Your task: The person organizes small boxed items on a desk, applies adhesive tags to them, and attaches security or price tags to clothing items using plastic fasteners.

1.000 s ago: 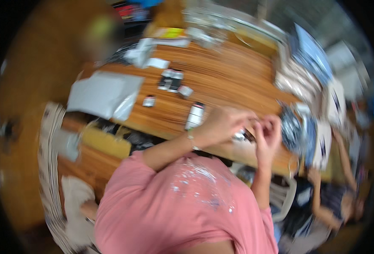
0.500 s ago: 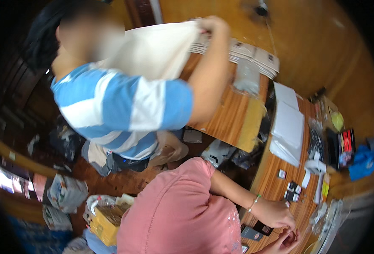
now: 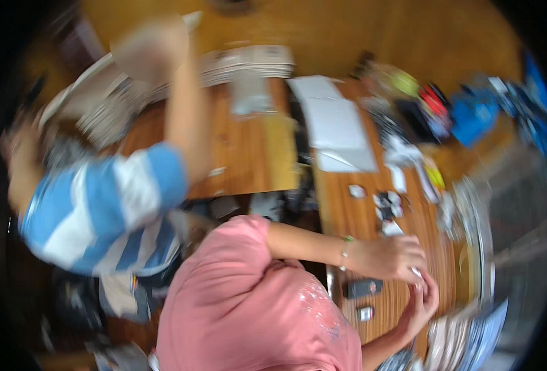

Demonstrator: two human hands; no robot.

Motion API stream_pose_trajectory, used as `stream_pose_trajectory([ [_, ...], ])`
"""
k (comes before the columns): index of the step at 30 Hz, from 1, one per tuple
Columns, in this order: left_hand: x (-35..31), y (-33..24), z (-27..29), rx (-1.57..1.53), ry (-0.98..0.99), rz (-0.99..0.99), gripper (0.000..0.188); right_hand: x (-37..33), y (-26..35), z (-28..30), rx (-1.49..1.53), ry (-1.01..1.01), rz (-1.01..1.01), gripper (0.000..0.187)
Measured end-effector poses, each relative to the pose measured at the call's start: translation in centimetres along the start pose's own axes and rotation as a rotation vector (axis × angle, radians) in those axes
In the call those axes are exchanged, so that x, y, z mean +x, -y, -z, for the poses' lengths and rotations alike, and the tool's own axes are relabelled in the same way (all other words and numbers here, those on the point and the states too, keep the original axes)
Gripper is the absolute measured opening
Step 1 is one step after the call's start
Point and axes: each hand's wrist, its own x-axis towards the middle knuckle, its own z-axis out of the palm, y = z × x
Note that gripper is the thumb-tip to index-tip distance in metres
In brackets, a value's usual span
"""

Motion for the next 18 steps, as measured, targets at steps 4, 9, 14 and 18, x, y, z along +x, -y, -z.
stream_pose_trajectory([
  [4, 3.5, 0.2, -2.7, -0.127, -0.024, -0.170, 0.016, -2.1, 0.7, 2.9, 0.209, -0.194, 0.038, 0.016],
  [9, 6.1, 1.4, -6.1, -0.395, 0.047, -0.400, 0.014, -4.7, 1.6, 3.0, 0.169, -0.413, -0.008, 0.009],
  [14, 7.1, 0.9, -9.2, -0.527, 0.097, -0.580, 0.015, -7.0, 1.0, 2.2, 0.021, -0.708, -0.006, 0.003],
  [18, 7.7, 0.2, -11.1, -0.580, 0.173, -0.720, 0.024, -7.7, -0.4, 2.1, -0.129, -0.783, -0.019, 0.007],
])
